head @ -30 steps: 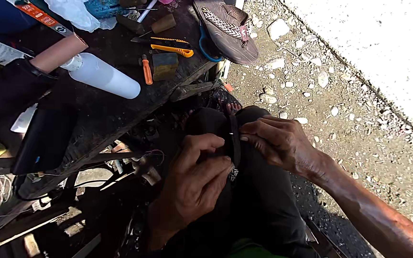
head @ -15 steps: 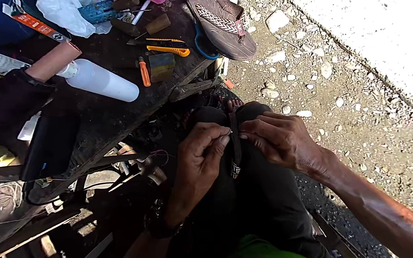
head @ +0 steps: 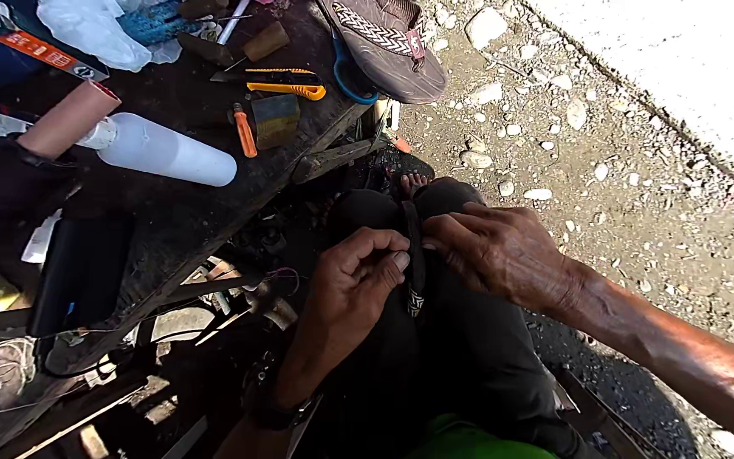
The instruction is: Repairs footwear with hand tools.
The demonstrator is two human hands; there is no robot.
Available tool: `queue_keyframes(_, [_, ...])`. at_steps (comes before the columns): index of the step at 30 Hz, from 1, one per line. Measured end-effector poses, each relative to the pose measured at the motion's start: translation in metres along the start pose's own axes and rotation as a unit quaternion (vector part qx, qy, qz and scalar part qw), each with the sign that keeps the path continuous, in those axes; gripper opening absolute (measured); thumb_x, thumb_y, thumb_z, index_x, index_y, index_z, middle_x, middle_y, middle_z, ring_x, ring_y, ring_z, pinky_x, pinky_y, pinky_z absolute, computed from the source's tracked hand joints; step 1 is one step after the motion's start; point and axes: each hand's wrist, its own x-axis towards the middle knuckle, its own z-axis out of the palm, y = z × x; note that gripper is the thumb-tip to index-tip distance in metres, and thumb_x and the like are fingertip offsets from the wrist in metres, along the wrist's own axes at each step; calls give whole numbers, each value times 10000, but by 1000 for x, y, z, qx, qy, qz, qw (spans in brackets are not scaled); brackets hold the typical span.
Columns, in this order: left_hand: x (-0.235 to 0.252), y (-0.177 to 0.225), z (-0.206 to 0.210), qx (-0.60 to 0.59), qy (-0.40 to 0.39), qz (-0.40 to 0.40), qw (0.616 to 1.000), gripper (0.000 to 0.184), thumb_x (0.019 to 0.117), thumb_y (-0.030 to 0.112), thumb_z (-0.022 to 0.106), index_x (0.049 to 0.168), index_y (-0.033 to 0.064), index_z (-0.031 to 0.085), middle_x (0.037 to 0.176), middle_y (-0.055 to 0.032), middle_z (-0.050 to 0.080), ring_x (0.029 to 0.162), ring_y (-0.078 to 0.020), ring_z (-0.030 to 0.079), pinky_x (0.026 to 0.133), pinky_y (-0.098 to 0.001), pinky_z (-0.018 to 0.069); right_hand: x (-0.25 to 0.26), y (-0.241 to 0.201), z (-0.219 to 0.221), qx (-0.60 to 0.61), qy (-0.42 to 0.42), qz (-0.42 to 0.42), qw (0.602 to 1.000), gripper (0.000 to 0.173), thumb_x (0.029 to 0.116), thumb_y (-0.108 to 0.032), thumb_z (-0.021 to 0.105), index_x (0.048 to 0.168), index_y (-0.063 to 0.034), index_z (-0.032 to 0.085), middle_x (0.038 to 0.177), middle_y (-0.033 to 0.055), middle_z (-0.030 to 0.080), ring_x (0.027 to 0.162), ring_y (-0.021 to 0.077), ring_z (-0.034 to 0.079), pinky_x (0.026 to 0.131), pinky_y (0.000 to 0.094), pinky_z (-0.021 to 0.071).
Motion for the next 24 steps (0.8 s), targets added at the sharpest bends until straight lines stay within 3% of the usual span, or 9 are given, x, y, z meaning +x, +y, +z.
queue_keyframes(5, [9, 8, 12, 47, 23, 4, 999, 155, 991, 78, 643, 1121, 6, 685, 944, -46, 705, 756, -123, 673, 666, -257, 596, -27, 15, -8, 8, 16, 123, 992, 420, 1074, -475, 460, 914, -151, 675, 615, -21, 547, 517, 154, 541, 451, 342, 377])
queue_keyframes(11, [5, 12, -2, 89, -18, -47, 995, 267, 983, 132, 662, 1234, 40, 643, 880, -1, 674, 682, -86, 617, 585, -207, 528, -103, 57, -28, -39, 10, 325, 945, 564, 1047, -592, 392, 964, -105, 666, 560, 45, 493, 480, 245, 513, 459, 472, 365])
queue_keyframes(13, [1, 15, -13, 123, -58, -78, 988, 180, 979, 138, 613, 1130, 75, 687, 823, 48, 659, 637, -31, 585, 535, -166, 484, -103, 44, -25, 35, 7, 313, 949, 528, 1052, -581, 406, 905, -138, 654, 557, -8, 479, 480, 167, 493, 462, 408, 358])
queue_keyframes(15, [-3, 15, -28, 88, -94, -79, 988, 148, 955, 105, 586, 1024, 103, 717, 809, 66, 655, 652, -3, 569, 566, -149, 468, -96, 32, -17, 188, -4, 284, 940, 473, 1066, -544, 437, 877, -164, 646, 588, -60, 489, 510, 76, 488, 479, 326, 386])
queue_keyframes(19, [-30, 22, -56, -73, -137, -77, 985, 161, 998, 254, 649, 1081, 149, 739, 940, 54, 711, 771, 10, 626, 676, -150, 518, -84, 11, -7, 427, 27, 243, 871, 341, 1007, -444, 646, 899, -122, 669, 676, -92, 547, 568, -38, 466, 505, 155, 374])
queue_keyframes(22, [-63, 10, -76, -174, -110, -113, 972, 188, 987, 268, 677, 1095, 139, 761, 914, 39, 720, 649, 25, 578, 564, -132, 472, -72, -1, -6, 439, 95, 204, 870, 233, 1003, -296, 676, 1026, -74, 743, 871, -40, 658, 732, -24, 573, 632, 141, 481])
queue_keyframes(24, [-93, -11, -91, -204, -73, -142, 966, 196, 984, 289, 677, 1076, 146, 773, 868, 37, 713, 619, 14, 577, 544, -140, 474, -58, -7, -5, 385, 124, 188, 895, 218, 1013, -264, 657, 1095, -96, 770, 961, -24, 684, 818, 0, 628, 694, 174, 544])
